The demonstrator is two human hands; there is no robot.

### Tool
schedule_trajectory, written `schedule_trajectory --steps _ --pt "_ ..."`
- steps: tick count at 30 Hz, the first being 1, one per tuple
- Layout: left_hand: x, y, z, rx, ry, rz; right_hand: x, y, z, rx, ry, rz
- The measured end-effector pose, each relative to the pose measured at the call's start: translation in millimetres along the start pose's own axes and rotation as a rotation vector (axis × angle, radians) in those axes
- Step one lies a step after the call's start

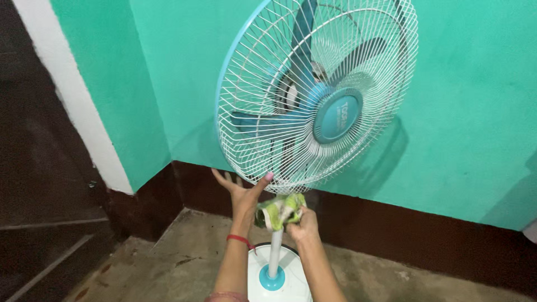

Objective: The person wipes the front grill, blades, and central hub of a standing fan using a cloth. They then clean the vertical pole and the base of the fan, moving the cloth around each component to remove dust.

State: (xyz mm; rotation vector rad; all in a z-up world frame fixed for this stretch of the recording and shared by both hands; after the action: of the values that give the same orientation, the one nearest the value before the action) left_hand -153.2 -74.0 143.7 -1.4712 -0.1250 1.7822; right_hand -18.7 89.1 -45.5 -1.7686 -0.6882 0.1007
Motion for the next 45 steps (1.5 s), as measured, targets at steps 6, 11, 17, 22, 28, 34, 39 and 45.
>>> schedule_trajectory --steps 6,11,17,22,28,34,39,45 --pt "-36 -27 -4 0.171 -0.021 -0.018 -3 -37 0 -0.083 -0.079 0.066" --pt "-30 -30 -10 0.142 0.056 -0.159 6 -43 1 -0.093 -0.062 -0.008" --pt "-25 -28 -4 0.122 -0.041 -0.111 16 -51 20 0.017 0.026 -0.097" --pt "-24 -29 -6 0.121 -0.008 -0.137 21 -55 2 -0.034 0.144 -0.14" --pt "-25 -26 -8 0.11 0.077 -0.02 34 -61 -66 0.012 0.214 0.0" --pt "-19 -16 -1 0.166 0.11 0.088 17 -17 -63 -0.072 0.324 0.058" --pt "-28 -16 8 0.182 -0.045 0.183 -7 -24 -4 -0.13 0.206 0.092" --pt "-22 -19 2 0.199 0.026 0.106 -2 -67 -23 -0.093 0.137 0.032"
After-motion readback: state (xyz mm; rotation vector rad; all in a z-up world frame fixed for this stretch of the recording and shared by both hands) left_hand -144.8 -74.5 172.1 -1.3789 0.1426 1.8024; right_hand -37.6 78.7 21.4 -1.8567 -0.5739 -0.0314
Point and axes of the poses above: each hand's wrist, its own z-axis towards the middle knuckle, its own y-axis out of the back of the hand, x = y × z, the point moved 9 cm from there along z, towards the middle knuckle, and after that the axes turned 14 degrees about -x, right-handed, at the moved point
